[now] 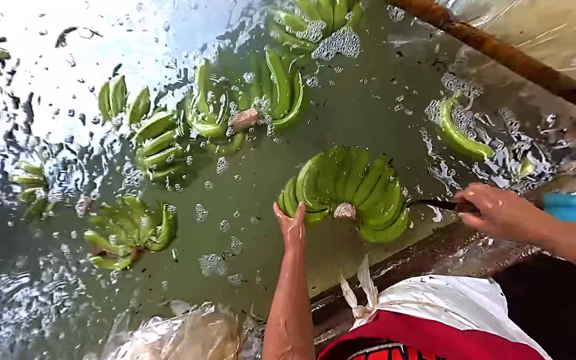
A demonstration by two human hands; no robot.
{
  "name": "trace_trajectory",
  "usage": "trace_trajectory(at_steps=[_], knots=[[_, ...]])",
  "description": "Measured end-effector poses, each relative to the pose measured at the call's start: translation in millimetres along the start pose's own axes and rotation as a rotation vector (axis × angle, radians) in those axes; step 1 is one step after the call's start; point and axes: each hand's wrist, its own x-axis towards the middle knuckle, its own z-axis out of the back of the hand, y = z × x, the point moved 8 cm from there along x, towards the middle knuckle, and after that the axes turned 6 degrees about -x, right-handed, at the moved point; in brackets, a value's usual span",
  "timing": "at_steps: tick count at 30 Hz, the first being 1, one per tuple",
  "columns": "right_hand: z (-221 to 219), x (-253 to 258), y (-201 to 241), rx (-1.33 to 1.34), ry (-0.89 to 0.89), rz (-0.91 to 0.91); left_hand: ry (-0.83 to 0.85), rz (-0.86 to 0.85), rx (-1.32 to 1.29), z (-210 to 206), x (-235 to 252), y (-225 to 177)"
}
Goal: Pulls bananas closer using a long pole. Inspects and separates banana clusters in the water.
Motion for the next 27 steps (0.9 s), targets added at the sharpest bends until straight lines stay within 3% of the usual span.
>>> trace_trajectory(at_steps=[4, 8, 17, 27], knots=[[-2.1, 68.4, 56.1, 0.046, 0.119, 0.012, 0.022, 0.006, 0.040, -6.0, 0.4, -8.2], [-23.5, 109.0, 100.6, 0.043, 0.133, 0.141, 0.037, -0.012, 0.090, -0.8, 1.7, -6.3], [-49.7, 115.5, 126.1, -0.055, 0.421, 0.154, 0.097, -0.060, 0.107, 0.4, -2.0, -12.3], [-13.5, 132.5, 171.1, -0.303, 0.578, 0.130, 0.144, -0.060, 0.172, -9.2, 5.0, -25.1]])
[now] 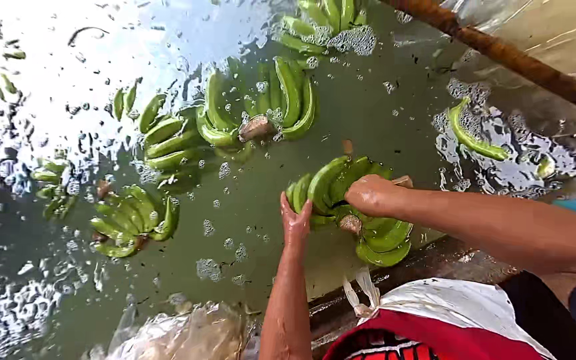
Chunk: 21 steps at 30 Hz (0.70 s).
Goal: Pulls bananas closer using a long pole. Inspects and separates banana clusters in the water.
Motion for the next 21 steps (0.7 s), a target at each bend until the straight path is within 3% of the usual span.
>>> trace_trajectory(at_steps=[4, 16, 21], knots=[[15.0, 10.3, -9.0, -0.058, -0.026, -0.001, -0.013, 0.061, 0.047, 2.9, 4.9, 4.7], [-19.9, 41.7, 12.6, -0.058, -0.040, -0.037, -0.015, 0.181, 0.178, -1.9, 13.6, 1.8], [-37.2, 26.4, -6.6, -0.014, 0.039, -0.030, -0.001, 0.199, 0.010, 1.1, 30.4, 18.1]])
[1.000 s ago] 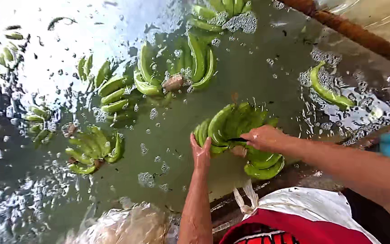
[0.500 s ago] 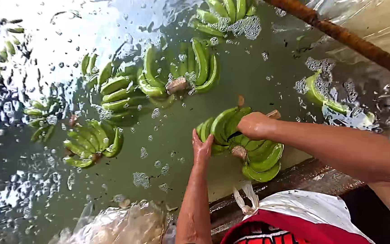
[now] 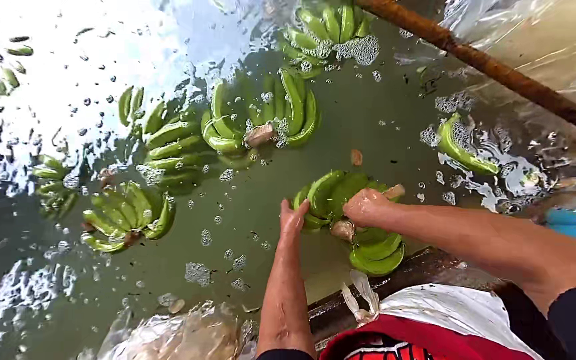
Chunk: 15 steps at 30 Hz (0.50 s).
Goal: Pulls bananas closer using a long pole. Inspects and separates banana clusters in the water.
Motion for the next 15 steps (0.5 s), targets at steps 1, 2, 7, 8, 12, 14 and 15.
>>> trace_trajectory(at_steps=[1, 2, 7, 8, 12, 14, 15], knots=[[-4.0, -14.0, -12.8, -0.005, 0.006, -0.003, -0.031, 0.013, -0.052, 7.2, 1.6, 8.1], [-6.6, -29.9, -30.8, 0.010, -0.012, -0.026, -0.075, 0.011, -0.081, 16.0, 0.9, 11.6], [13.9, -82.3, -113.0, 0.235, -0.318, -0.342, -0.329, -0.454, 0.350, 34.6, -75.0, -50.5], [15.0, -83.3, -109.0, 0.337, -0.364, -0.341, -0.383, -0.572, 0.399, 31.5, -98.2, -59.2], [7.5, -66.9, -47.5, 0.788, -0.460, -0.067, -0.479, -0.668, 0.382, 35.9, -130.2, -61.8], [-0.2, -54.4, -19.5, 0.897, -0.431, 0.040, -0.467, -0.547, 0.367, 53.2, -116.9, -59.1], [-4.3, -49.6, -10.8, 0.923, -0.406, 0.058, -0.475, -0.537, 0.388, 61.3, -117.2, -61.3]])
